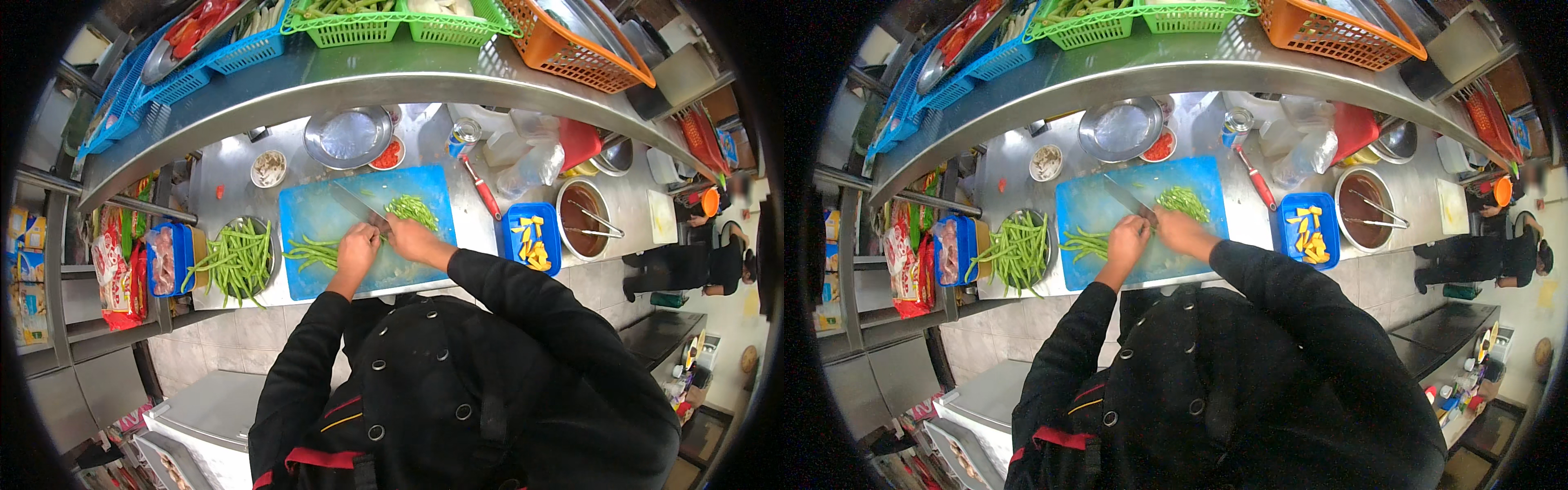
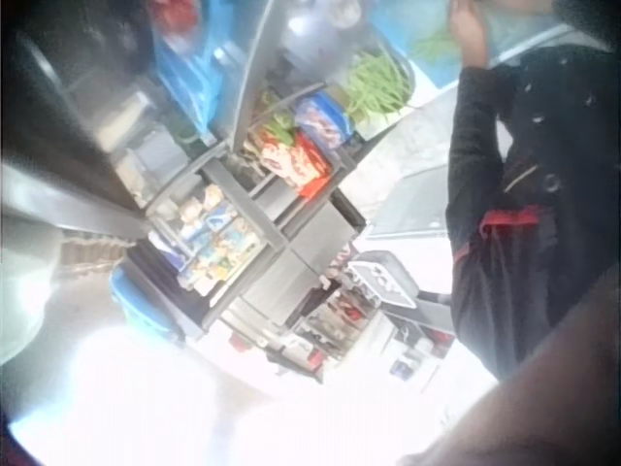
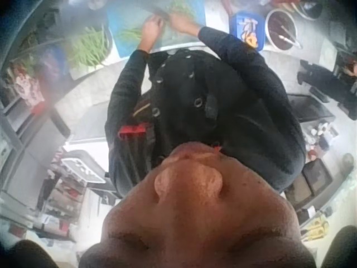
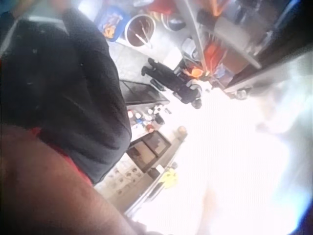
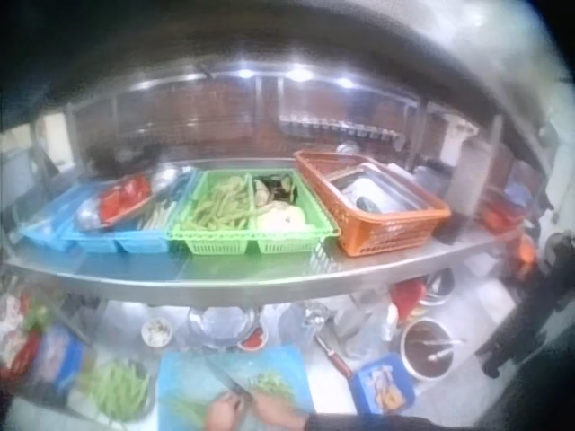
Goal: The person chops green beans on a blue cutting board using a cleaver, occasionally gathering more beans from a pile on the counter.
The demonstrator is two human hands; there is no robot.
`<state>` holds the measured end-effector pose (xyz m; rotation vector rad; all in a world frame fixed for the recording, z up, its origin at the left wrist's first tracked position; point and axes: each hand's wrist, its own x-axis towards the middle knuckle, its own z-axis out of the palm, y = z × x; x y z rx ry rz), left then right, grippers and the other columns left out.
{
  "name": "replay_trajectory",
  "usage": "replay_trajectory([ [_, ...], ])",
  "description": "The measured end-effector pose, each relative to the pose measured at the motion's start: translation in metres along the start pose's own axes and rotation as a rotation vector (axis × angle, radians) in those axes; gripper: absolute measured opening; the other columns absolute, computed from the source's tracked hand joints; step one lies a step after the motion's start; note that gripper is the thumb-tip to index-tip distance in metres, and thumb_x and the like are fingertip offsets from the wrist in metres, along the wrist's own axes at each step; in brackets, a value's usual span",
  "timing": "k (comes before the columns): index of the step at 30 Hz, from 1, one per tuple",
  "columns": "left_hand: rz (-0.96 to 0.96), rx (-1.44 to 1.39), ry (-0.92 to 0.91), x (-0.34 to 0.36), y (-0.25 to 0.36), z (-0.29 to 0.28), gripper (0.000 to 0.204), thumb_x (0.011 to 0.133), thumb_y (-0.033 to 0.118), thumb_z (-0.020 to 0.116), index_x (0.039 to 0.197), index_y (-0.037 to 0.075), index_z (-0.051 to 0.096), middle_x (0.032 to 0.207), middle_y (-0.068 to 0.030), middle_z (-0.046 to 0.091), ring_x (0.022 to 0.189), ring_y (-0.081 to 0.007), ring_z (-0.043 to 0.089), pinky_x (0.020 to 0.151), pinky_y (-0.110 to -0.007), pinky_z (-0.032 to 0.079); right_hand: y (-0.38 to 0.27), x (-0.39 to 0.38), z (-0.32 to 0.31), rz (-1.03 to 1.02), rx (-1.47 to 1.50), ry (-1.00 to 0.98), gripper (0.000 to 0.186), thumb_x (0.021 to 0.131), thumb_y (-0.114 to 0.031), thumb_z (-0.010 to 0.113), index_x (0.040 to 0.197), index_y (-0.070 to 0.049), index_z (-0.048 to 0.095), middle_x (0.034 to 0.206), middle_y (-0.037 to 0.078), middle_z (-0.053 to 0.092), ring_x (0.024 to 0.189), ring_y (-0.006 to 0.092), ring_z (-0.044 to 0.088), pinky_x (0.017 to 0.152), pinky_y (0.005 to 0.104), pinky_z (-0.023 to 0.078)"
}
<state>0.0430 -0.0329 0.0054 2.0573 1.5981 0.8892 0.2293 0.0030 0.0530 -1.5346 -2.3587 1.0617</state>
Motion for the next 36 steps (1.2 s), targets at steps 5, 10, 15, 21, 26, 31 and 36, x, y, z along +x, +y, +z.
replay_trajectory([
  [5, -0.128, 0.027, -0.137, 0.020, -0.029, -0.050, 0.014, 0.082, 0.008, 0.074, 0.095, 0.006, 0.076, 0.097, -0.0140, 0.073, 0.094, -0.0357, 0.070, 0.084, -0.045, 0.058, -0.025, 0.012, -0.037, -0.033, -0.056, -0.120, 0.037, 0.094, -0.015, 0.061, 0.127, 0.001, 0.054, 0.099, 0.030, 0.072, 0.094, 0.0492, 0.070, 0.085, 0.0581, 0.054],
  [10, -0.086, 0.434, -0.299, 0.012, -0.068, -0.084, 0.012, 0.083, 0.012, 0.072, 0.094, 0.009, 0.076, 0.097, -0.0112, 0.072, 0.100, -0.0362, 0.068, 0.092, -0.049, 0.055, 0.000, -0.025, -0.026, -0.049, -0.005, -0.120, 0.035, 0.095, -0.016, 0.059, 0.126, 0.000, 0.055, 0.096, 0.030, 0.072, 0.093, 0.0496, 0.070, 0.085, 0.0590, 0.054],
  [15, -0.008, 0.477, -0.365, 0.013, -0.075, -0.067, 0.008, 0.083, 0.016, 0.071, 0.090, 0.011, 0.072, 0.098, -0.0087, 0.070, 0.100, -0.0338, 0.065, 0.085, -0.050, 0.053, 0.036, -0.033, -0.031, -0.011, -0.018, -0.120, 0.038, 0.095, -0.018, 0.059, 0.130, -0.002, 0.055, 0.098, 0.029, 0.072, 0.096, 0.0486, 0.070, 0.086, 0.0580, 0.055],
  [21, 0.113, 0.205, -0.224, 0.023, -0.015, -0.025, 0.014, 0.082, 0.013, 0.071, 0.096, 0.011, 0.071, 0.094, -0.0094, 0.069, 0.097, -0.0342, 0.064, 0.089, -0.047, 0.050, 0.035, -0.039, -0.042, 0.088, -0.093, -0.066, 0.038, 0.097, -0.019, 0.057, 0.131, -0.004, 0.054, 0.097, 0.029, 0.072, 0.096, 0.0477, 0.070, 0.085, 0.0582, 0.055],
  [26, 0.101, 0.198, -0.176, 0.021, -0.006, -0.013, 0.015, 0.085, 0.010, 0.069, 0.097, 0.013, 0.078, 0.096, -0.0089, 0.069, 0.099, -0.0327, 0.064, 0.092, -0.049, 0.050, 0.016, -0.039, -0.053, 0.080, -0.214, -0.107, 0.035, 0.097, -0.018, 0.057, 0.129, -0.004, 0.055, 0.096, 0.029, 0.072, 0.094, 0.0473, 0.071, 0.083, 0.0583, 0.056],
  [31, 0.065, 0.158, -0.101, 0.005, -0.003, 0.000, 0.012, 0.087, 0.011, 0.067, 0.093, 0.010, 0.077, 0.095, -0.0093, 0.066, 0.098, -0.0324, 0.062, 0.089, -0.046, 0.052, -0.001, -0.040, -0.069, 0.071, -0.318, -0.214, 0.034, 0.093, -0.012, 0.057, 0.126, -0.004, 0.057, 0.095, 0.028, 0.073, 0.092, 0.0450, 0.073, 0.081, 0.0564, 0.057],
  [36, 0.113, 0.163, 0.004, 0.006, 0.005, 0.004, 0.011, 0.084, 0.006, 0.071, 0.093, 0.007, 0.077, 0.093, -0.0080, 0.066, 0.092, -0.0325, 0.061, 0.084, -0.045, 0.052, -0.002, -0.052, -0.084, 0.061, -0.350, -0.269, 0.033, 0.092, -0.009, 0.056, 0.125, -0.002, 0.057, 0.094, 0.027, 0.074, 0.090, 0.0441, 0.074, 0.079, 0.0550, 0.058],
])
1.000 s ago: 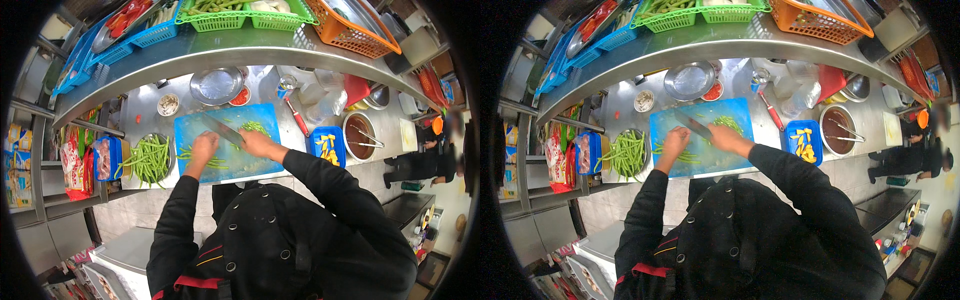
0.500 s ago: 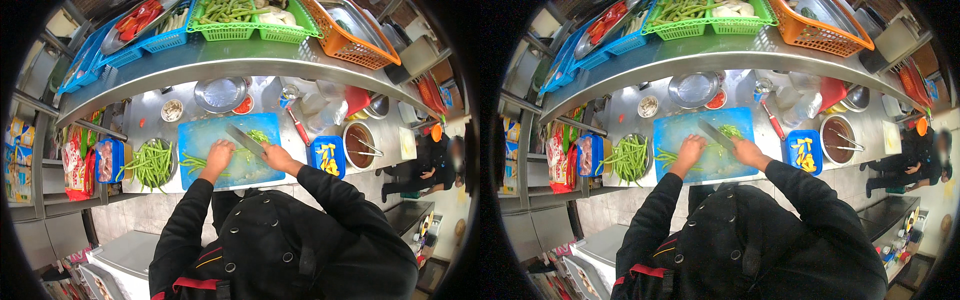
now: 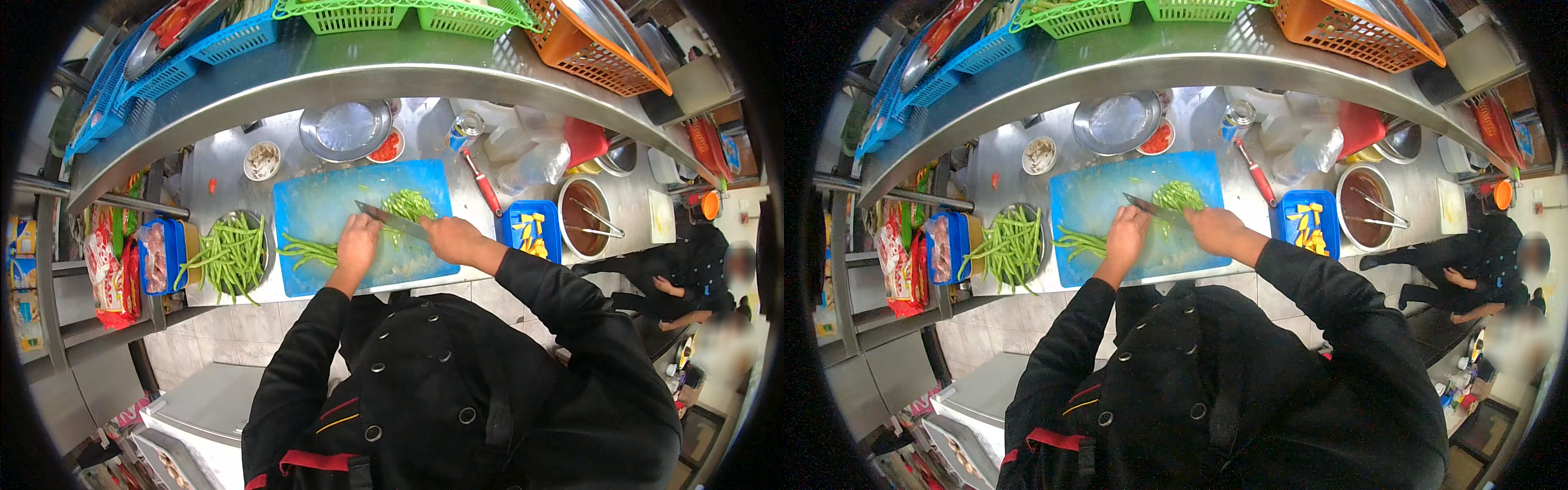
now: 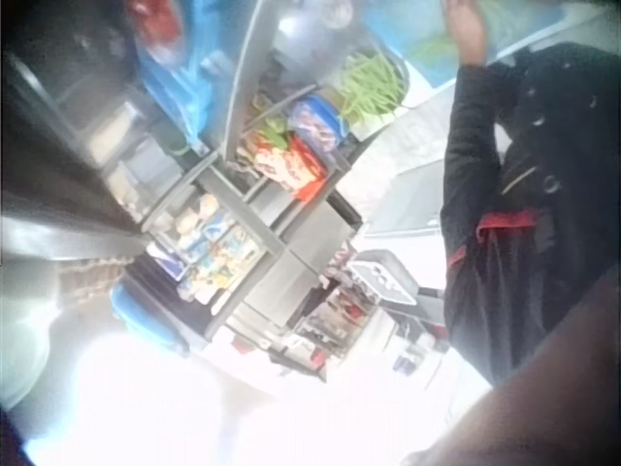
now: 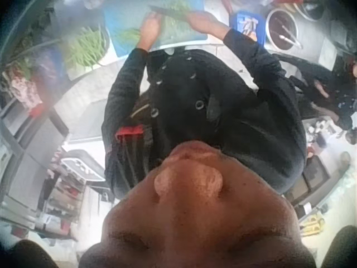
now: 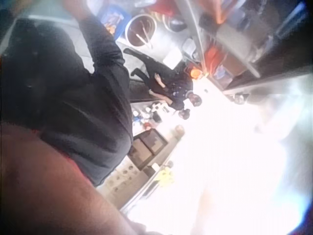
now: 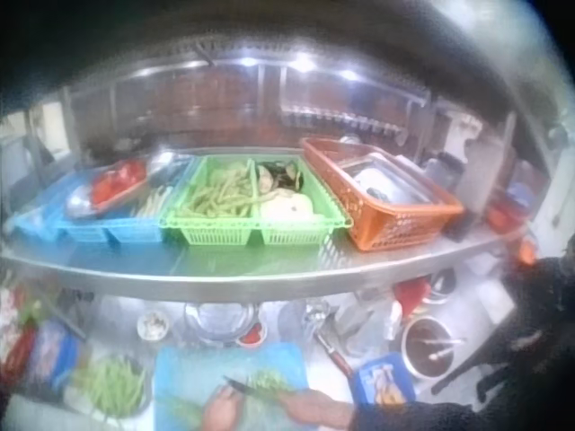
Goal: The person chops green beans on a blue cutting board using a cleaver, occasionally gathering more beans from a pile on the counter.
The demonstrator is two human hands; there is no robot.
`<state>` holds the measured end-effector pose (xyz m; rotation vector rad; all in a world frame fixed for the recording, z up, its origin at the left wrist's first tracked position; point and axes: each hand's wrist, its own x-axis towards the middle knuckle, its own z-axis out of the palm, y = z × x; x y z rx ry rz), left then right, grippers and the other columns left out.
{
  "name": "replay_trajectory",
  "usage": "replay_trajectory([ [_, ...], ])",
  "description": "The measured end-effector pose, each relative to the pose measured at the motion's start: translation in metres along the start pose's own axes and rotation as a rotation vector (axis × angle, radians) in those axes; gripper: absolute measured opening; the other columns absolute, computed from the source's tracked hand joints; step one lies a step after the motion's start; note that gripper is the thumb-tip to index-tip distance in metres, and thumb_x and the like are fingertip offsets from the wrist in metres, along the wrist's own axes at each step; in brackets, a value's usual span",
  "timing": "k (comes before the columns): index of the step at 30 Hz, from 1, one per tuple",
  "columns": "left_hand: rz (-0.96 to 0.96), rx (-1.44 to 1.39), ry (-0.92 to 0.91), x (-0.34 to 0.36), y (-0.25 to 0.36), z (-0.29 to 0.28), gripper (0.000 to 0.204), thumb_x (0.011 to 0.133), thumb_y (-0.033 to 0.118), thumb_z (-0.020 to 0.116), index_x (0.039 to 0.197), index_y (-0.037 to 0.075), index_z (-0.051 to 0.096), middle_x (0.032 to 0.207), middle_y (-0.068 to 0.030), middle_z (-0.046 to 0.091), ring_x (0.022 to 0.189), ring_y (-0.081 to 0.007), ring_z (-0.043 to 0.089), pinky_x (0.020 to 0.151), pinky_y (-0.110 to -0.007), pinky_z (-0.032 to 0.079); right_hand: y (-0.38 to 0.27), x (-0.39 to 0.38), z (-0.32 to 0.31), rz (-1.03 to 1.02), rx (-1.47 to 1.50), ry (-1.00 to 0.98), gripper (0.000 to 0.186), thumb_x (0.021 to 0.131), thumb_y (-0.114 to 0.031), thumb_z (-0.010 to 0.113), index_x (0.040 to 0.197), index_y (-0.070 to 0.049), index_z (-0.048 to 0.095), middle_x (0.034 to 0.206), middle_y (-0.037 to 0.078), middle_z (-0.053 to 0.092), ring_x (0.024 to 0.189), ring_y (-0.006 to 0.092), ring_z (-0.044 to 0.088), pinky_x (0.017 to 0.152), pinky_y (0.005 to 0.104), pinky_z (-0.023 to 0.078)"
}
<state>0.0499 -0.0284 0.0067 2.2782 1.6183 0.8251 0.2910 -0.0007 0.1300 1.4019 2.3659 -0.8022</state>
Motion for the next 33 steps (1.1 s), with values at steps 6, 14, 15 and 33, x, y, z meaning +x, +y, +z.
replay_trajectory([
  [6, -0.001, 0.050, 0.021, -0.004, 0.004, 0.000, 0.009, 0.085, 0.011, 0.072, 0.093, 0.010, 0.076, 0.092, -0.0050, 0.066, 0.092, -0.0301, 0.061, 0.081, -0.043, 0.049, -0.013, 0.030, 0.036, -0.016, 0.081, 0.096, 0.031, 0.092, -0.006, 0.057, 0.123, -0.002, 0.056, 0.097, 0.027, 0.074, 0.092, 0.0443, 0.074, 0.079, 0.0550, 0.058],
  [14, -0.004, 0.037, 0.040, -0.008, 0.003, 0.003, 0.012, 0.087, 0.013, 0.067, 0.095, 0.013, 0.075, 0.091, -0.0039, 0.065, 0.093, -0.0286, 0.061, 0.082, -0.045, 0.047, -0.018, 0.034, 0.041, -0.048, 0.121, 0.166, 0.029, 0.093, -0.006, 0.055, 0.121, -0.001, 0.056, 0.093, 0.027, 0.074, 0.090, 0.0447, 0.074, 0.079, 0.0549, 0.058],
  [15, 0.000, 0.028, 0.049, -0.007, 0.003, 0.002, 0.012, 0.087, 0.012, 0.067, 0.095, 0.013, 0.075, 0.091, -0.0040, 0.065, 0.093, -0.0288, 0.061, 0.082, -0.045, 0.047, -0.021, 0.039, 0.041, -0.070, 0.149, 0.191, 0.028, 0.093, -0.006, 0.055, 0.121, -0.001, 0.056, 0.094, 0.027, 0.074, 0.090, 0.0447, 0.074, 0.079, 0.0553, 0.058],
  [33, -0.031, 0.016, 0.006, -0.007, -0.017, -0.004, 0.012, 0.086, 0.011, 0.071, 0.096, 0.010, 0.076, 0.091, -0.0081, 0.066, 0.092, -0.0329, 0.061, 0.083, -0.044, 0.052, -0.025, 0.030, 0.018, -0.023, 0.074, 0.056, 0.036, 0.094, -0.006, 0.052, 0.130, 0.000, 0.054, 0.094, 0.029, 0.074, 0.088, 0.0461, 0.074, 0.078, 0.0567, 0.058],
])
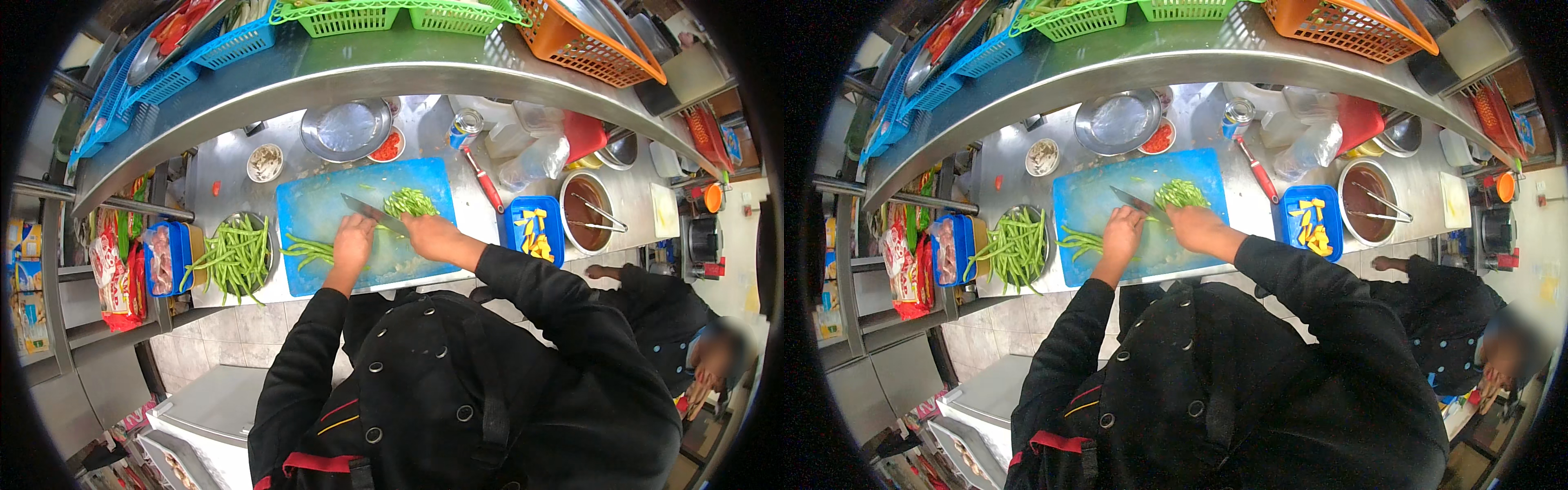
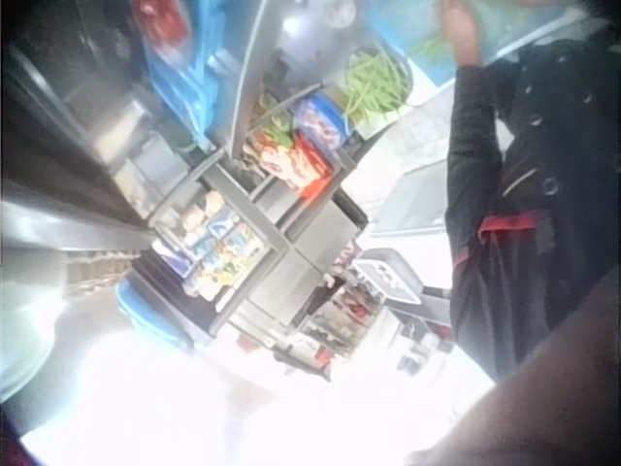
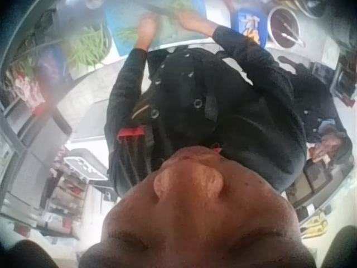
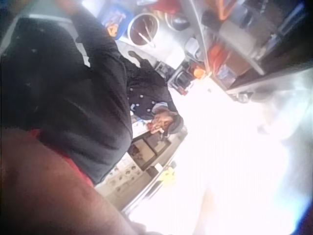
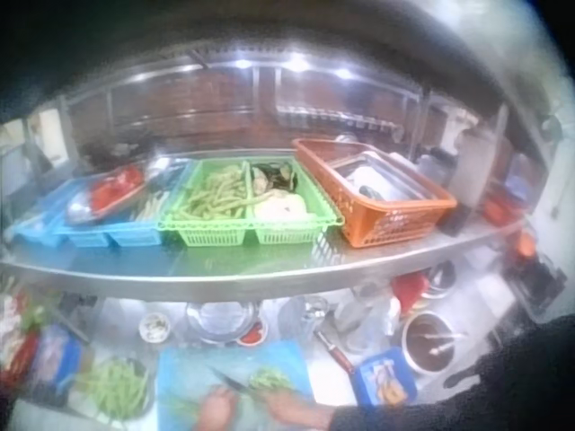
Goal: The person chops green beans on a blue cutting board using a cleaver, occasionally gathering more beans from a pile on the counter.
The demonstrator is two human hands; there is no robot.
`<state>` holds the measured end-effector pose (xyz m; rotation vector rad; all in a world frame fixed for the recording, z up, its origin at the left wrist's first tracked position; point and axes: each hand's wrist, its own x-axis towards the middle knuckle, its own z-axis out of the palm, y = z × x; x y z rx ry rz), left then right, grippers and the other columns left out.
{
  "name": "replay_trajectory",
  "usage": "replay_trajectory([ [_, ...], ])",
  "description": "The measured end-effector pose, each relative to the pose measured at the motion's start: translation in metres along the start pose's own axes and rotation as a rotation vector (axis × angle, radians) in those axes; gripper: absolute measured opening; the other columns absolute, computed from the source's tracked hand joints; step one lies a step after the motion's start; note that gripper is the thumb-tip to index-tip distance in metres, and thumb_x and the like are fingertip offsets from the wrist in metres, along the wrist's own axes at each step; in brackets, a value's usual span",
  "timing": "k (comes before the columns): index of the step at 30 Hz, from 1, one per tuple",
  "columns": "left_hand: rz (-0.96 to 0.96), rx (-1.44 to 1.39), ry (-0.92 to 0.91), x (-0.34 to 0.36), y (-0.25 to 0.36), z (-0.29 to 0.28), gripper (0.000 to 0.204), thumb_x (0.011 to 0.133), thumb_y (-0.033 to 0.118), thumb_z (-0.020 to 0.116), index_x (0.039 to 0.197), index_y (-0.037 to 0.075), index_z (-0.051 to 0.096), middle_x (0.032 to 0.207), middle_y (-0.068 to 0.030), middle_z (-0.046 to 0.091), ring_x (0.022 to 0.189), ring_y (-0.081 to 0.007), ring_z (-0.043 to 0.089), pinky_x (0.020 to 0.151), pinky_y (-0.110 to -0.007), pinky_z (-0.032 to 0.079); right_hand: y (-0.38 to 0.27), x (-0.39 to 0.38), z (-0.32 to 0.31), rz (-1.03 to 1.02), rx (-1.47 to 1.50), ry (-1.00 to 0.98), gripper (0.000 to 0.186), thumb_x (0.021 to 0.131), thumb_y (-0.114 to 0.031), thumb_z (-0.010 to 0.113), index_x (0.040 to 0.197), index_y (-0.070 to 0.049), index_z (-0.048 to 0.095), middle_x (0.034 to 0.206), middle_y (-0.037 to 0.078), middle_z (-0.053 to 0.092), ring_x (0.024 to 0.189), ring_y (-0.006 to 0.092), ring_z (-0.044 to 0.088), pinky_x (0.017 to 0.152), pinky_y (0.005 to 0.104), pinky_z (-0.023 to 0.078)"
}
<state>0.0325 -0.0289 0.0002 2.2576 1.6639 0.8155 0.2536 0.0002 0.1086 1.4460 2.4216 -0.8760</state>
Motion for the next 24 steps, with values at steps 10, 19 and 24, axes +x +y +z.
replay_trajectory([
  [10, -0.034, -0.017, 0.032, -0.005, 0.008, -0.001, 0.013, 0.089, 0.012, 0.069, 0.100, 0.011, 0.076, 0.093, -0.0070, 0.065, 0.092, -0.0320, 0.061, 0.082, -0.044, 0.053, -0.007, 0.003, 0.002, -0.022, 0.028, 0.065, 0.029, 0.095, -0.006, 0.052, 0.123, 0.001, 0.054, 0.092, 0.030, 0.073, 0.085, 0.0471, 0.073, 0.075, 0.0579, 0.058],
  [19, -0.130, -0.022, 0.035, -0.010, 0.004, -0.011, 0.013, 0.084, 0.006, 0.075, 0.097, 0.008, 0.075, 0.095, -0.0103, 0.068, 0.095, -0.0337, 0.066, 0.083, -0.045, 0.055, 0.006, 0.016, 0.040, -0.023, 0.121, 0.173, 0.026, 0.095, -0.013, 0.056, 0.119, 0.000, 0.054, 0.086, 0.029, 0.072, 0.082, 0.0496, 0.072, 0.076, 0.0589, 0.056],
  [24, -0.099, -0.035, 0.015, -0.011, -0.002, -0.003, 0.010, 0.087, 0.011, 0.073, 0.097, 0.009, 0.075, 0.094, -0.0107, 0.067, 0.094, -0.0342, 0.066, 0.082, -0.046, 0.055, -0.008, -0.004, 0.000, -0.001, 0.032, 0.017, 0.026, 0.095, -0.008, 0.052, 0.120, 0.001, 0.056, 0.092, 0.029, 0.073, 0.087, 0.0468, 0.073, 0.078, 0.0563, 0.058],
])
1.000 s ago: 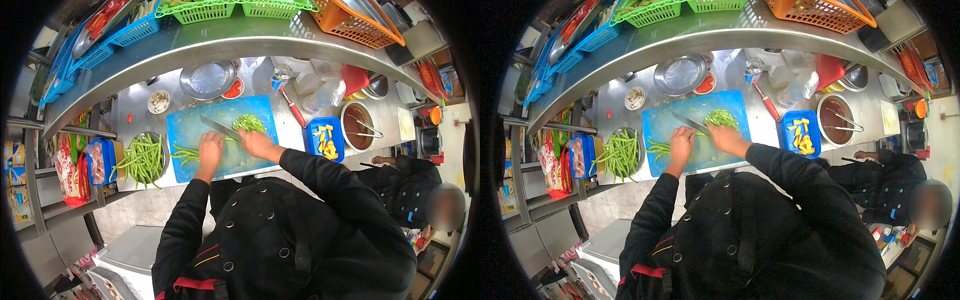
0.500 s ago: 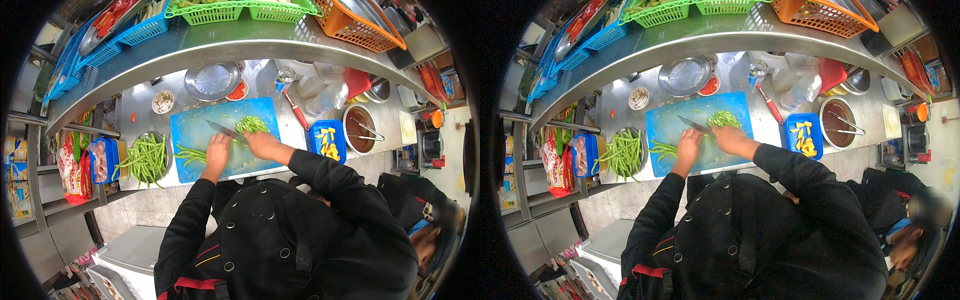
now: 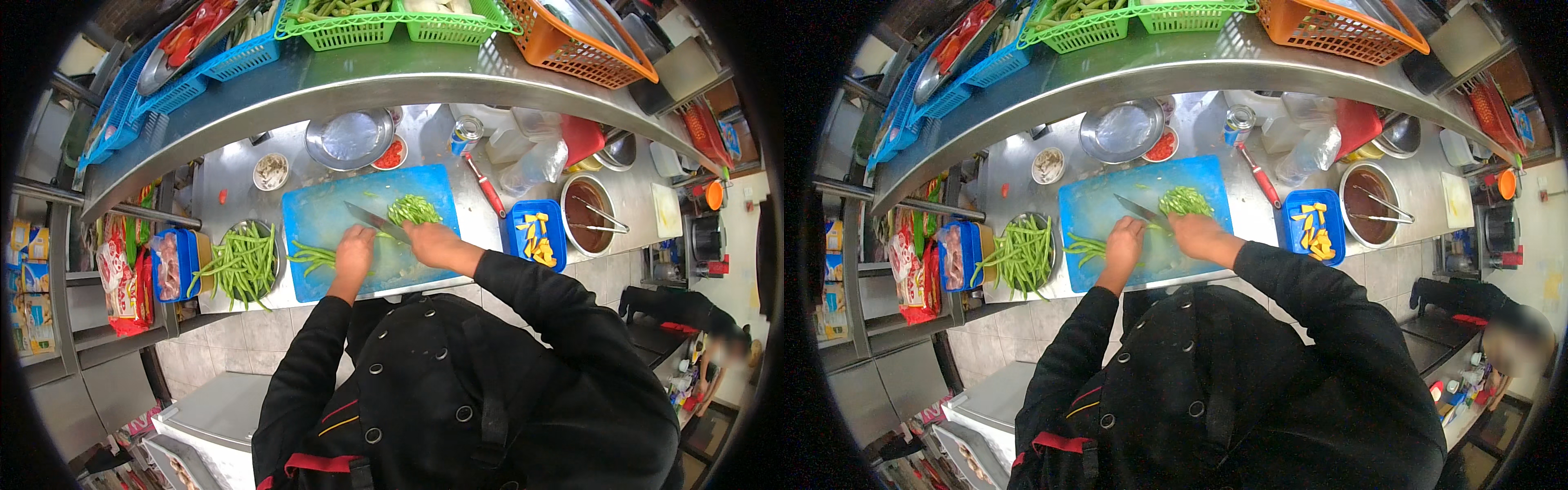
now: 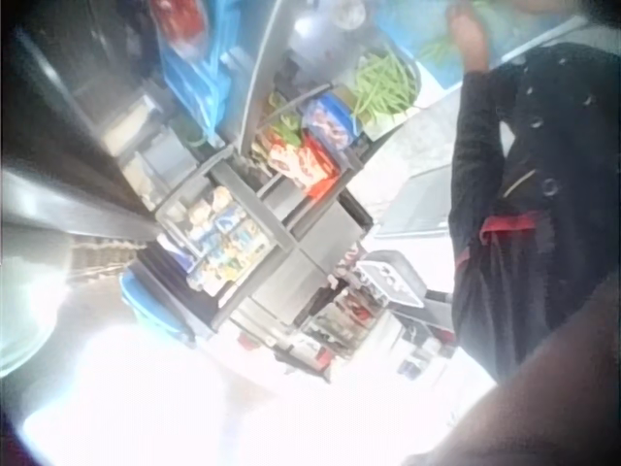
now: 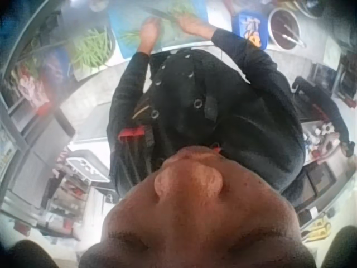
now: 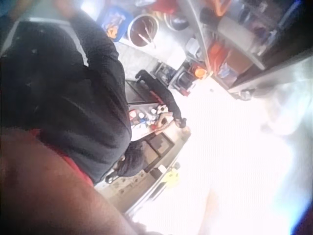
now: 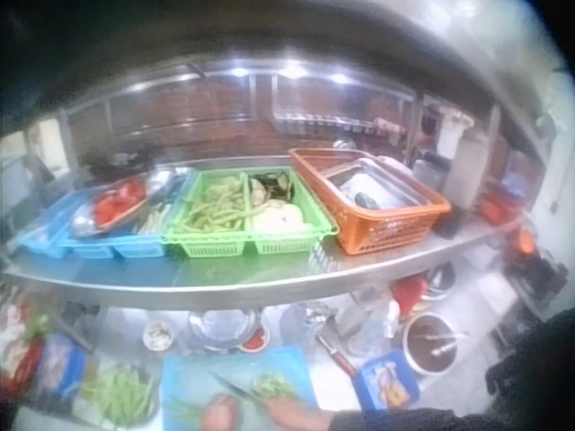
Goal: The person chops green beans on a blue cutting board using a cleaver, occasionally gathering more beans from a pile on the counter.
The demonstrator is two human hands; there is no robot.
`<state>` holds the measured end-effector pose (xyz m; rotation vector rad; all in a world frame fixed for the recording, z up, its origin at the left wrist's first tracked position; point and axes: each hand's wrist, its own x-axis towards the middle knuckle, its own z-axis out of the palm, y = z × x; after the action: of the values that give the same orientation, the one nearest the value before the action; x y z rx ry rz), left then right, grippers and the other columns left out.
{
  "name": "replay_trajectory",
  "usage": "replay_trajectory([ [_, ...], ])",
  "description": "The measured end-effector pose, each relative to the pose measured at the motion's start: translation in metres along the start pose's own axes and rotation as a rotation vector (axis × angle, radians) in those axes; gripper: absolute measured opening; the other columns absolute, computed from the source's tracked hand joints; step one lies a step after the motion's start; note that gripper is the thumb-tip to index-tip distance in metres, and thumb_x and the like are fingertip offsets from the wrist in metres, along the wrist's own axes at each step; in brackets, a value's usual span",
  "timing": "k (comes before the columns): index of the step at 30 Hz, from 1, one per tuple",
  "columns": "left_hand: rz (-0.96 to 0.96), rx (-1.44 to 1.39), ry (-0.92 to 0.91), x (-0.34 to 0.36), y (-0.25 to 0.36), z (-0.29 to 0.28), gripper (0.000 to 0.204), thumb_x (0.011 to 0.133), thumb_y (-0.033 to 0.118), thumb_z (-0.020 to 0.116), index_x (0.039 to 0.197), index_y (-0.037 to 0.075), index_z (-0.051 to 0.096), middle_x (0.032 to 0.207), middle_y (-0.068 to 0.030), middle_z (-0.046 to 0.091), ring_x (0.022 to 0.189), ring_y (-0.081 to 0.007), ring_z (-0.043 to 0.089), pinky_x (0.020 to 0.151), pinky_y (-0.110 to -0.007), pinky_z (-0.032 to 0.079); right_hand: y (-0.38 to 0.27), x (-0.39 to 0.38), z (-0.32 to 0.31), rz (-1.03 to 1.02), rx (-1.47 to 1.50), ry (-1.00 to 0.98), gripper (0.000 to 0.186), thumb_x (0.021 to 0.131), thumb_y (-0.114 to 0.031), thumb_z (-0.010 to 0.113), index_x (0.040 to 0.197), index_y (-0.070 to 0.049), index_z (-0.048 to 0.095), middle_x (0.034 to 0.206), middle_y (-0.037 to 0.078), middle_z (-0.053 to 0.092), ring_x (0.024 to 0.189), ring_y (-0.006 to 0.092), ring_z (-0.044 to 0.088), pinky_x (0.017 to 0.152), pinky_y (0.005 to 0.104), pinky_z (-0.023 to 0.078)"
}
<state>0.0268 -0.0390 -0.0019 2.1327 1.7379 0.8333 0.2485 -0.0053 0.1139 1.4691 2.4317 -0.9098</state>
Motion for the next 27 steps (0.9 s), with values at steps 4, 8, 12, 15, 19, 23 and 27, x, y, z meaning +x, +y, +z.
replay_trajectory([
  [4, -0.007, 0.025, -0.007, 0.000, 0.004, 0.001, 0.011, 0.088, 0.013, 0.071, 0.098, 0.009, 0.076, 0.094, -0.0107, 0.067, 0.093, -0.0339, 0.067, 0.081, -0.046, 0.055, 0.000, 0.001, 0.017, -0.009, 0.017, 0.066, 0.027, 0.095, -0.006, 0.053, 0.121, 0.002, 0.056, 0.094, 0.029, 0.073, 0.089, 0.0464, 0.073, 0.079, 0.0556, 0.058],
  [8, 0.001, 0.033, -0.004, 0.003, 0.005, -0.003, 0.011, 0.089, 0.012, 0.071, 0.098, 0.010, 0.077, 0.092, -0.0103, 0.067, 0.090, -0.0335, 0.067, 0.079, -0.045, 0.055, -0.008, 0.012, 0.009, -0.047, 0.013, 0.071, 0.027, 0.096, -0.006, 0.052, 0.121, 0.002, 0.056, 0.093, 0.029, 0.073, 0.088, 0.0469, 0.073, 0.077, 0.0561, 0.058],
  [12, 0.011, 0.053, -0.008, 0.001, 0.007, -0.006, 0.010, 0.090, 0.013, 0.071, 0.098, 0.010, 0.077, 0.092, -0.0102, 0.067, 0.089, -0.0333, 0.067, 0.078, -0.046, 0.056, -0.009, -0.006, 0.008, -0.022, -0.032, 0.078, 0.026, 0.097, -0.008, 0.049, 0.120, 0.002, 0.056, 0.090, 0.029, 0.073, 0.085, 0.0477, 0.073, 0.074, 0.0568, 0.058],
  [15, 0.013, 0.018, 0.018, 0.004, 0.008, -0.003, 0.010, 0.090, 0.013, 0.071, 0.097, 0.010, 0.077, 0.091, -0.0105, 0.067, 0.089, -0.0334, 0.067, 0.077, -0.046, 0.056, 0.002, 0.018, 0.041, -0.075, 0.004, 0.182, 0.027, 0.097, -0.008, 0.050, 0.122, 0.002, 0.056, 0.090, 0.028, 0.074, 0.083, 0.0471, 0.074, 0.073, 0.0571, 0.058],
  [19, -0.009, 0.014, 0.003, -0.004, 0.004, -0.005, 0.009, 0.089, 0.012, 0.072, 0.096, 0.009, 0.077, 0.092, -0.0107, 0.069, 0.089, -0.0339, 0.068, 0.078, -0.045, 0.056, -0.007, 0.018, 0.021, -0.064, -0.005, 0.092, 0.027, 0.096, -0.008, 0.051, 0.122, 0.001, 0.055, 0.090, 0.029, 0.073, 0.082, 0.0474, 0.074, 0.074, 0.0578, 0.058],
  [23, 0.000, -0.012, 0.008, -0.002, 0.006, -0.001, 0.009, 0.088, 0.011, 0.073, 0.096, 0.009, 0.077, 0.093, -0.0112, 0.070, 0.089, -0.0344, 0.069, 0.079, -0.045, 0.057, 0.003, 0.014, 0.044, -0.010, 0.045, 0.148, 0.028, 0.096, -0.009, 0.051, 0.123, 0.001, 0.055, 0.090, 0.030, 0.073, 0.084, 0.0481, 0.073, 0.075, 0.0571, 0.058],
  [27, -0.051, -0.051, 0.015, -0.002, -0.002, -0.007, 0.011, 0.086, 0.011, 0.074, 0.097, 0.008, 0.077, 0.094, -0.0114, 0.071, 0.088, -0.0344, 0.069, 0.080, -0.045, 0.057, -0.005, 0.029, 0.040, -0.032, 0.050, 0.143, 0.034, 0.096, -0.009, 0.050, 0.128, 0.001, 0.056, 0.092, 0.029, 0.073, 0.089, 0.0472, 0.073, 0.078, 0.0556, 0.058],
])
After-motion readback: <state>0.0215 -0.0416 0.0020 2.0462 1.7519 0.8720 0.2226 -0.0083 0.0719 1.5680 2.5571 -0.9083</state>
